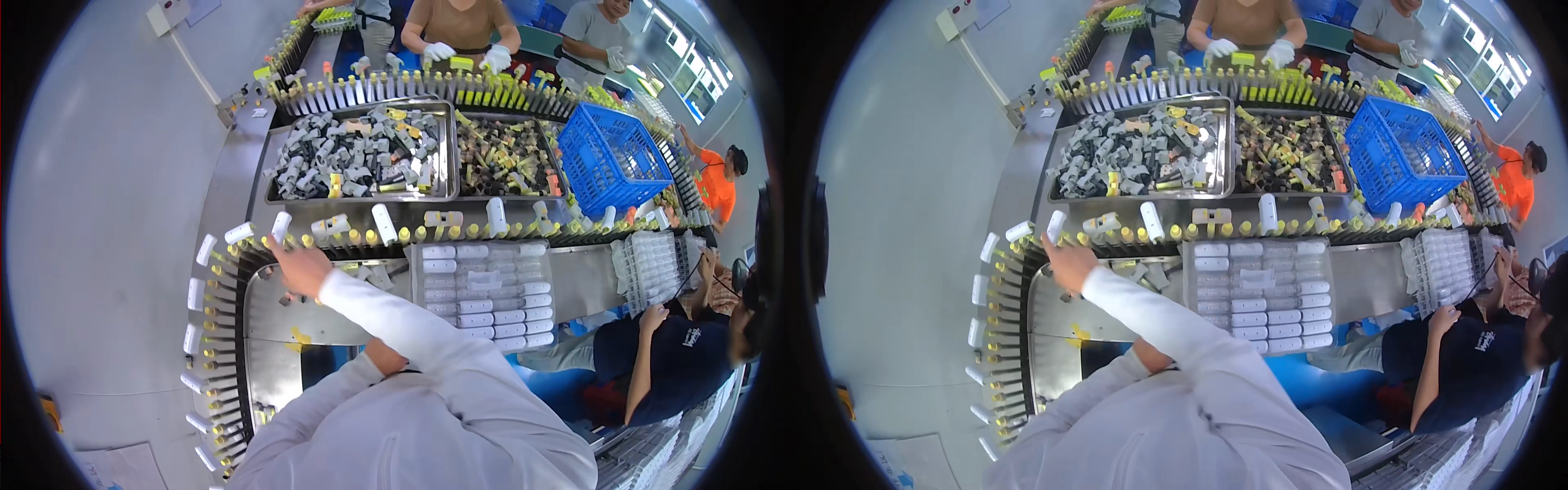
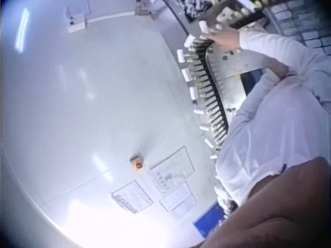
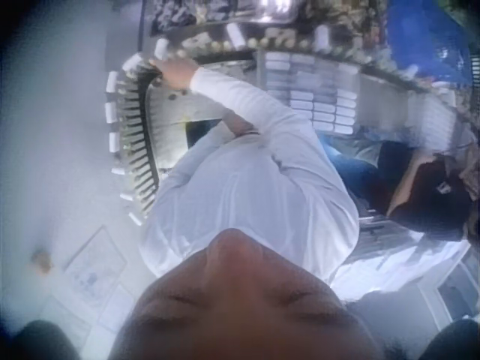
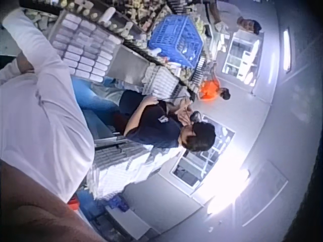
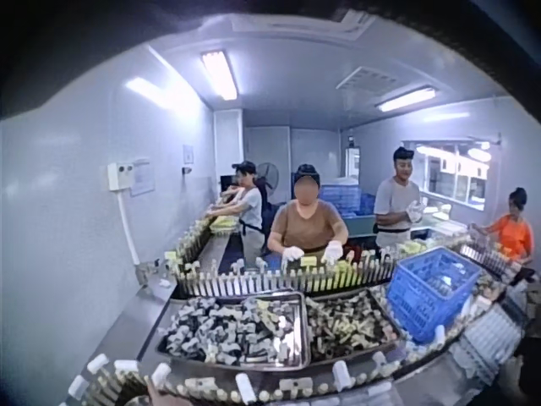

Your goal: The person unloads components from a plastic blister tray and mounts them onto the upright pegs of a moving conveyor line by hand.

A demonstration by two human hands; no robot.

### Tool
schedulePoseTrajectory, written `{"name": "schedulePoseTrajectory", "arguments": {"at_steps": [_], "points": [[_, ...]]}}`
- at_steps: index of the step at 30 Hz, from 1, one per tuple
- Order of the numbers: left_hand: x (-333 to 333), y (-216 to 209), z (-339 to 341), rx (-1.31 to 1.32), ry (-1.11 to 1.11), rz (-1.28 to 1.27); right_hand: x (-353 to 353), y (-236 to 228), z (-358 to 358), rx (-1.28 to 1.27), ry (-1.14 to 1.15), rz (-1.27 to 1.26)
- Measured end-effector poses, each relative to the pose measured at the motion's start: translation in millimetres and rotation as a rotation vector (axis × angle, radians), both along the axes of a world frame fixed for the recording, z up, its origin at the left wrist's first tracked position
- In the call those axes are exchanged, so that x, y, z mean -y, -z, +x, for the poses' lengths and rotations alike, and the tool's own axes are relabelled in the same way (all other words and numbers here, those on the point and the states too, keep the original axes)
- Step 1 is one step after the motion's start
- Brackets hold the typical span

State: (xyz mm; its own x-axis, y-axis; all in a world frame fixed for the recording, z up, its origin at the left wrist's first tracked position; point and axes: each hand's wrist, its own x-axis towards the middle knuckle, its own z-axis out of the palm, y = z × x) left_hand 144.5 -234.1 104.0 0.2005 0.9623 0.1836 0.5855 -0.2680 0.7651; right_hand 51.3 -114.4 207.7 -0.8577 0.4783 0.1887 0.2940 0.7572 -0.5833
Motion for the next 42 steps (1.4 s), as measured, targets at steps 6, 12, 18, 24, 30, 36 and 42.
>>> {"name": "schedulePoseTrajectory", "arguments": {"at_steps": [6, 12, 18, 24, 30, 36, 42], "points": [[9.9, -22.6, -146.5, 0.302, -0.972, 0.078, -8.6, -21.0, 208.6, -0.218, 0.410, -0.125], [-74.7, -20.4, -242.4, 0.631, -0.989, 0.151, -15.8, 89.8, 315.7, 0.184, 0.464, 0.288], [-100.7, -40.9, -286.0, -0.459, -1.091, -0.062, -12.7, 65.9, 325.2, 0.226, 0.632, 0.385], [-98.1, -53.7, -307.2, -0.575, -1.151, -0.220, -22.8, 80.1, 334.2, 0.215, 0.653, 0.275], [-36.5, -5.6, -301.7, -0.374, -1.394, 0.463, -32.4, 0.8, 163.4, -0.579, 0.243, -0.430], [38.6, 29.2, -144.5, 0.001, -0.898, 0.250, -88.4, -6.8, -2.4, -0.291, -0.053, -0.206], [77.0, 17.3, -112.9, 0.301, -0.902, 0.132, -84.0, -18.6, -34.6, -0.577, 0.101, -0.734]]}}
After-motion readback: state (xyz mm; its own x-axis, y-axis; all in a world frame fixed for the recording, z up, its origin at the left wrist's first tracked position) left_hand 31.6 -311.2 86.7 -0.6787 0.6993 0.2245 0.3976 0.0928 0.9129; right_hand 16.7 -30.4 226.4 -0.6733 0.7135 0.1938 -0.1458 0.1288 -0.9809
